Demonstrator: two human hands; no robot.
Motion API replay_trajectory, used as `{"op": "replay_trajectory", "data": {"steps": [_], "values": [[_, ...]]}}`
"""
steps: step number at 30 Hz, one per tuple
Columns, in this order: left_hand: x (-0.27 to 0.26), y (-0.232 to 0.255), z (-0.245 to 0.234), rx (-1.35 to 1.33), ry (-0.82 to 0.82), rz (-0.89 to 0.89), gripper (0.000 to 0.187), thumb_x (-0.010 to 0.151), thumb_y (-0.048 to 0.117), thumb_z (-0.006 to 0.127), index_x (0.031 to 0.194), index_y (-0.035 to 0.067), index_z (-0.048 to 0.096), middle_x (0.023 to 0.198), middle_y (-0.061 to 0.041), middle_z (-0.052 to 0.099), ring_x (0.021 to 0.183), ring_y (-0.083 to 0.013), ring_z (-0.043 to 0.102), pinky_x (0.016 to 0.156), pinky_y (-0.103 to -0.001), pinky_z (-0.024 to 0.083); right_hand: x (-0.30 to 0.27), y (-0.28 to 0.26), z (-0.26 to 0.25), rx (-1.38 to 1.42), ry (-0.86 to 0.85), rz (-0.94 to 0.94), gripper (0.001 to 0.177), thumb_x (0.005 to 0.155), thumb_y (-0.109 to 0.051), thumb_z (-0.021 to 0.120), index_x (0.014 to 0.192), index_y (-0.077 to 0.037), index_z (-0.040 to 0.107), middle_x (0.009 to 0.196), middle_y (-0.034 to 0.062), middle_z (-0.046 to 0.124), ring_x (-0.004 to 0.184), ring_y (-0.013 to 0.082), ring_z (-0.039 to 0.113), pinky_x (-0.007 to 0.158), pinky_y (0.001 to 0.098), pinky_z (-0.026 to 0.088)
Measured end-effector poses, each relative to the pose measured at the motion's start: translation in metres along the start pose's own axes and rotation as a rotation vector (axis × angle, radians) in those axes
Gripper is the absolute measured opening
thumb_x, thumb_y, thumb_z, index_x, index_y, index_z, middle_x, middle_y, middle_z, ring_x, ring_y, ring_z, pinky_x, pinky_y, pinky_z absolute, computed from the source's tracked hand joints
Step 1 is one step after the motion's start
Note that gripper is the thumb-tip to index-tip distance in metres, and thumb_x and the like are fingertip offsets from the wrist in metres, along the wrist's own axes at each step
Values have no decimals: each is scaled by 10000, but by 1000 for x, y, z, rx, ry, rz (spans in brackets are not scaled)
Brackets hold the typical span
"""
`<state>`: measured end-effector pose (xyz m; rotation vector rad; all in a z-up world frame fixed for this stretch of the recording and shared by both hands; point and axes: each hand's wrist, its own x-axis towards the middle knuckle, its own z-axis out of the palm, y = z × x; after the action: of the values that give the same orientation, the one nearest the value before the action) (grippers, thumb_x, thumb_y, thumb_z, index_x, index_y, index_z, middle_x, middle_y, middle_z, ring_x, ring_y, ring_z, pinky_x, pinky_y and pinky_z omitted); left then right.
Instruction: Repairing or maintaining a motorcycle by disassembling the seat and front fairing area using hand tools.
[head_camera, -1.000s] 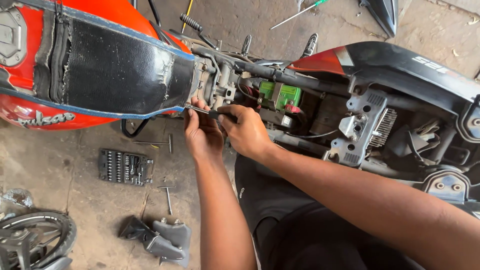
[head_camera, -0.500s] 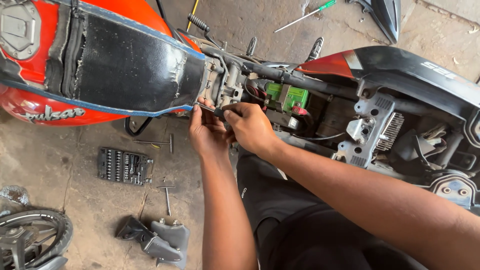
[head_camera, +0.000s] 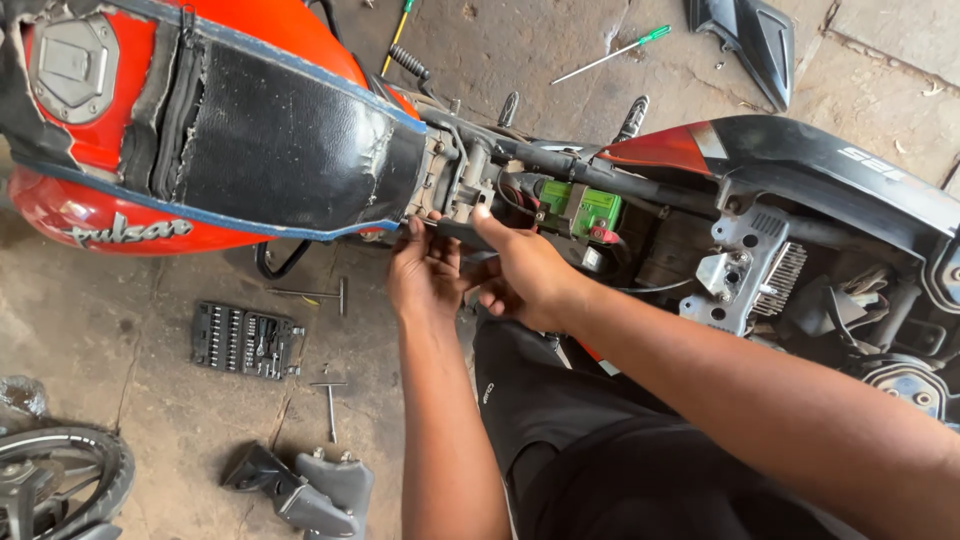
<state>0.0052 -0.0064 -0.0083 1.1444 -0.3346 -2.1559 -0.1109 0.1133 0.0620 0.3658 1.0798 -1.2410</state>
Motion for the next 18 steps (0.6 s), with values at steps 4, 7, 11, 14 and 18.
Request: {"op": "replay_trajectory", "data": {"steps": [4,7,11,14,18], "values": [[-17,5,18,-68,-34,-47,187,955,142,660,1097,20,664,1041,-94,742,973,-204,726,872,-348,579,-42,-26,32,-709,131,-316,369,953,-276,637,1231,-34,656,819,170,719,681,257,698,619,395,578],[-17,7,18,-108,-65,-73,218,950,127,633,1115,-12,670,1064,-115,739,1010,-224,725,953,-374,584,-40,-20,21,-1735,273,-1258,497,813,-166,763,1283,-64,638,913,117,721,769,272,694,640,404,549],[-7,1,12,-70,-91,-31,218,1041,187,617,1113,-16,653,1052,-113,708,993,-245,697,972,-406,580,2,3,-9,-585,35,-482,552,913,-510,692,1254,-78,655,895,136,741,726,254,669,610,389,532],[-8,-3,13,-48,-68,-15,185,1032,155,616,1118,-4,655,1050,-105,701,991,-246,695,972,-413,585,3,4,-12,-257,-60,-101,613,937,-590,624,1286,-87,651,845,136,738,641,253,638,537,385,501],[-29,15,45,-64,-74,-39,201,956,113,602,1123,22,669,1080,-112,725,997,-239,713,935,-397,588,-30,-15,15,-1627,361,-1012,404,933,-225,625,1329,-147,640,935,123,698,705,307,676,593,437,543]]}}
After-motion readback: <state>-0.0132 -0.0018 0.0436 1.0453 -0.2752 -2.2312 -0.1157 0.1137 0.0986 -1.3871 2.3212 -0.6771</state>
